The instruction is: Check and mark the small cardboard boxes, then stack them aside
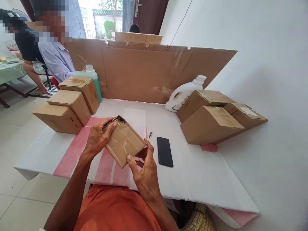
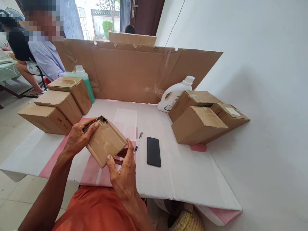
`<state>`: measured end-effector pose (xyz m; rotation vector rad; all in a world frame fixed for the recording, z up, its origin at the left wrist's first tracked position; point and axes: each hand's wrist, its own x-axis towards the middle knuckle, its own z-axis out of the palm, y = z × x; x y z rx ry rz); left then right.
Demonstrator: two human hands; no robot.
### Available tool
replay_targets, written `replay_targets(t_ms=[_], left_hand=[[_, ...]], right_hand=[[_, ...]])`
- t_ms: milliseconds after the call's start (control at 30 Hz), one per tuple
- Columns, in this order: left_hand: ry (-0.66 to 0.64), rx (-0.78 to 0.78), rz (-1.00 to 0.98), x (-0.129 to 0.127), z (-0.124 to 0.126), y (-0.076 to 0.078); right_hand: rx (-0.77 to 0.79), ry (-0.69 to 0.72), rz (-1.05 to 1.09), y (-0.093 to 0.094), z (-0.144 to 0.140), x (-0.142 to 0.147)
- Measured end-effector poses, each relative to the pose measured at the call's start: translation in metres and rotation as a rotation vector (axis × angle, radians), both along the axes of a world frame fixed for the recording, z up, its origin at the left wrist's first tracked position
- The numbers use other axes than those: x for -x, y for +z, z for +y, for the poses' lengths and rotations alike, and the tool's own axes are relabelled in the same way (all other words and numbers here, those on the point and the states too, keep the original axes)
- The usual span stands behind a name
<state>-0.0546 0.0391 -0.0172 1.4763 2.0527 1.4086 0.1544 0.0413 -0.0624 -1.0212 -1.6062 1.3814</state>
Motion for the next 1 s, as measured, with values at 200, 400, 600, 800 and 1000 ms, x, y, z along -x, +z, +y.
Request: replay_targets(t_ms=[200,400,600,800,1000], left_hand=[[-0.291,0.041,0.100,-0.004,0.015,0.017],[-0.367,-0.029,0.201,-0.027,0.009,0.012],[-0.181,0.021,0.361,-0.034,-0.007,0.016],[0.120,0.084,0.415,-0.064,-0.008,0.018],[0.109,0.146,0.403,-0.074,-0.002,0.025]], right_hand=[[-0.020,0.053,-0.163,0.001,-0.006,-0.026],[-0.328,-0.141,-0.168,0.022,0.040,-0.023],[-0.264,-0.099,-0.036,0.016,0.043,0.014],[-0.314,-0.137,0.000,0.013,0.034,0.010],[-0.338,-0.140,-0.022,0.015,0.032,0.009]])
